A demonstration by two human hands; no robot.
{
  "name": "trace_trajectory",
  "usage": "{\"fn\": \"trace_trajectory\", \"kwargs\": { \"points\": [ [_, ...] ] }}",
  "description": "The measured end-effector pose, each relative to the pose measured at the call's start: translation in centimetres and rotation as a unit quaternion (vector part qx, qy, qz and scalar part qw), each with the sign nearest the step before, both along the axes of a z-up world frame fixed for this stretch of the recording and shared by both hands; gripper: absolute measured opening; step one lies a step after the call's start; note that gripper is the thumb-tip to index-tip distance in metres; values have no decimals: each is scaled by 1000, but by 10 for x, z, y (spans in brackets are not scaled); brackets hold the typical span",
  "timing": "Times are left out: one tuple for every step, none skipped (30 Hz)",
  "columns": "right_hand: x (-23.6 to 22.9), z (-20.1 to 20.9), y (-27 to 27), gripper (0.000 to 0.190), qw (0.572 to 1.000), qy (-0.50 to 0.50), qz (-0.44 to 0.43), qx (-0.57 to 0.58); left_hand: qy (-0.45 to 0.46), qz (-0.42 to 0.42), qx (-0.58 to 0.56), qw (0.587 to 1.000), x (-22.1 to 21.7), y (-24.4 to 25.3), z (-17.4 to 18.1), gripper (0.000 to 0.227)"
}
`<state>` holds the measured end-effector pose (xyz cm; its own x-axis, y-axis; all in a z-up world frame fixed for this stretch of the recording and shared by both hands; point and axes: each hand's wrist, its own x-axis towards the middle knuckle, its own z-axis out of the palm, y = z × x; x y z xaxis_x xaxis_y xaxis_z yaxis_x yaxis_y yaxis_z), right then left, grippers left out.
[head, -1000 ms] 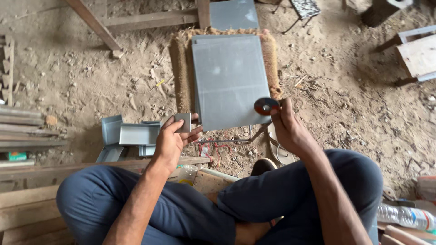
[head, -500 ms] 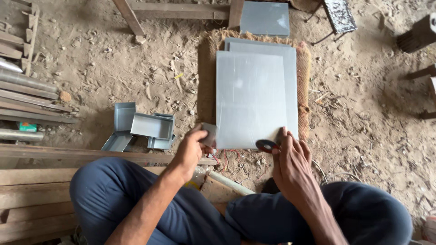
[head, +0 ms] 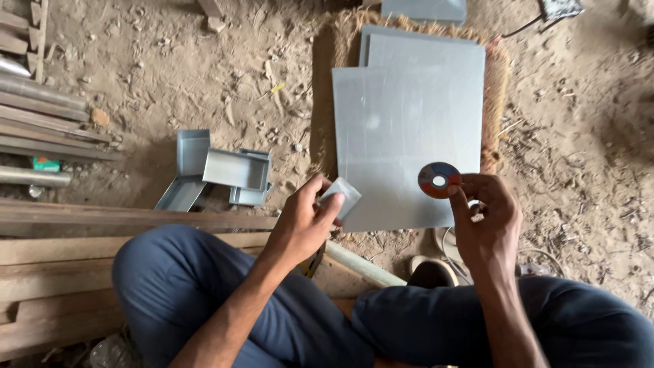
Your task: The person sits on the ground and smooths the surface of rectangular metal sheets using a small handheld tool. They repeatedly rub the tool across the sheet surface, occasionally lifting and repositioning the sheet to work on different areas.
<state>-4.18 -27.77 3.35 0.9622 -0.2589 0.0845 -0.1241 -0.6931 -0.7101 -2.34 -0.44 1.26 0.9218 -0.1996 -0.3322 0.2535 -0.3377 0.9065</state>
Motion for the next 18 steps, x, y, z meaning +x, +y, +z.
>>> {"fn": "trace_trajectory", "kwargs": {
  "points": [
    [4, -2, 1, 17, 999, 31, -1, 16, -14, 4, 17, 1000, 2, -2, 0, 24],
    [7, -5, 2, 20, 998, 63, -1, 32, -10, 22, -1, 1000, 3, -3, 0, 22],
    [8, -7, 3, 22, 997, 72, 5, 23, -10, 37, -20, 999, 4, -4, 0, 22],
    [7, -9, 4, 24, 997, 80, 12, 14, -9, 53, -39, 998, 3, -4, 1, 22],
    [8, -11, 4, 26, 996, 88, 17, 3, -31, 57, -22, 998, 5, -4, 1, 23],
    [7, -11, 4, 34, 998, 44, 33, -29, -52, 61, -5, 997, 6, -4, 1, 23],
    [6, -12, 5, 42, 997, -1, 51, -59, -74, 67, 14, 995, 7, -2, 1, 24],
    [4, -12, 7, 50, 993, -45, 69, -89, -83, 65, 5, 994, 7, -1, 1, 22],
    [3, -10, 9, 52, 989, -59, 83, -103, -91, 63, -4, 994, 8, 0, 1, 20],
    [1, -9, 12, 55, 986, -73, 97, -117, -100, 62, -13, 993, 8, 1, 1, 18],
    [-2, -5, 13, 57, 981, -85, 113, -133, -96, 53, -20, 994, 7, 0, 1, 19],
    [-5, -3, 17, 64, 976, -92, 143, -133, -93, 45, -27, 994, 7, -1, 1, 20],
    [-7, -1, 23, 71, 970, -99, 175, -134, -90, 38, -35, 995, 6, -2, 1, 22],
    [-9, 0, 29, 77, 963, -106, 207, -135, -74, 38, -57, 995, 5, -3, 1, 22],
    [-14, 1, 35, 78, 956, -108, 240, -129, -59, 37, -76, 995, 4, -3, 1, 22],
    [-20, 2, 41, 78, 948, -111, 272, -123, -43, 37, -95, 994, 1, -4, 1, 23],
    [-24, 3, 47, 78, 940, -115, 301, -113, -58, 29, -119, 991, -1, -4, 1, 23],
    [-27, 3, 52, 71, 938, -117, 305, -114, -73, 20, -142, 987, -3, -4, 1, 22]
  ]
}}
